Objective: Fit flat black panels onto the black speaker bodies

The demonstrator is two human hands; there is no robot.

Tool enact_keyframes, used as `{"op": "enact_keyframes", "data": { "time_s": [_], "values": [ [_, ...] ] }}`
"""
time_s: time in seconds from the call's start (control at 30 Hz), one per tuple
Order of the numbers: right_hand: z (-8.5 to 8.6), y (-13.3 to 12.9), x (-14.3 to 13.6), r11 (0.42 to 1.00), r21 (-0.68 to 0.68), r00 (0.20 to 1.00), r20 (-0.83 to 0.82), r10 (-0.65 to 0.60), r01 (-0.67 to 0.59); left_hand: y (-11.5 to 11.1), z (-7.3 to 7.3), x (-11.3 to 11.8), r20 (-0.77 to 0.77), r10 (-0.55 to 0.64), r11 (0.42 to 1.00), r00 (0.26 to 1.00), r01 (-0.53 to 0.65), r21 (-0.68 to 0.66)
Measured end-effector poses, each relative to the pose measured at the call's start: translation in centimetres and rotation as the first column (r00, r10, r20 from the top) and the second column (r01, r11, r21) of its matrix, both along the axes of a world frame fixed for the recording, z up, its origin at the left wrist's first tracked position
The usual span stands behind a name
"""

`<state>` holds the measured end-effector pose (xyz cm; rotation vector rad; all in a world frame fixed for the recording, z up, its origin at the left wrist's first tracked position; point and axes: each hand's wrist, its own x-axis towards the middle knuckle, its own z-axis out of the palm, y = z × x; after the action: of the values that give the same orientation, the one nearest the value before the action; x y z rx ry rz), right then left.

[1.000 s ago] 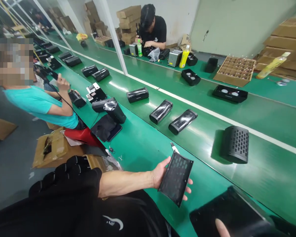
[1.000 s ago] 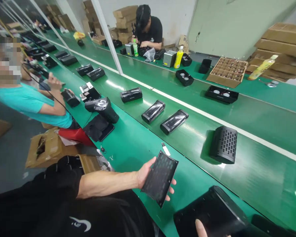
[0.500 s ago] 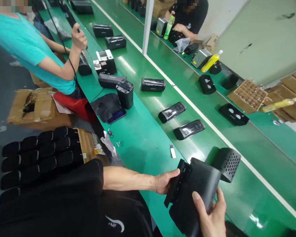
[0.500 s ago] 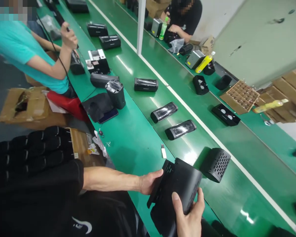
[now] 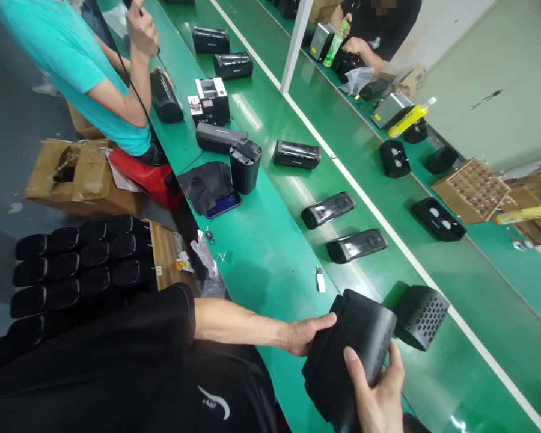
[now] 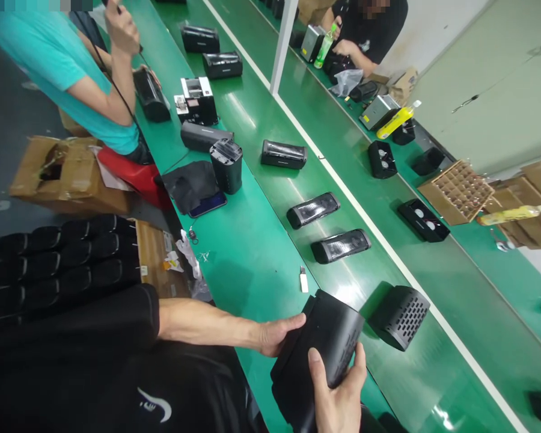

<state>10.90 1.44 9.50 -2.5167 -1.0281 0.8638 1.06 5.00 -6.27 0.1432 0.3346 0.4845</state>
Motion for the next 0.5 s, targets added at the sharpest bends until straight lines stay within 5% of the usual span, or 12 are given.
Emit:
{"op": "enact_keyframes", "data": {
  "time_s": [0.17, 0.5],
  "values": [
    [-0.8, -0.2, 0.1, 0.999, 0.030, 1.000, -0.013, 0.016, -0.016, -0.1, 0.4, 0.0, 0.005, 0.019, 0.999, 1.000, -0.019, 0.032],
    [-0.9, -0.6, -0.1, 1.000, -0.010, 0.997, -0.074, 0.022, -0.022, 0.8, 3.4, -1.0, -0.035, 0.083, 0.990, 0.996, -0.078, 0.117]
  ]
}}
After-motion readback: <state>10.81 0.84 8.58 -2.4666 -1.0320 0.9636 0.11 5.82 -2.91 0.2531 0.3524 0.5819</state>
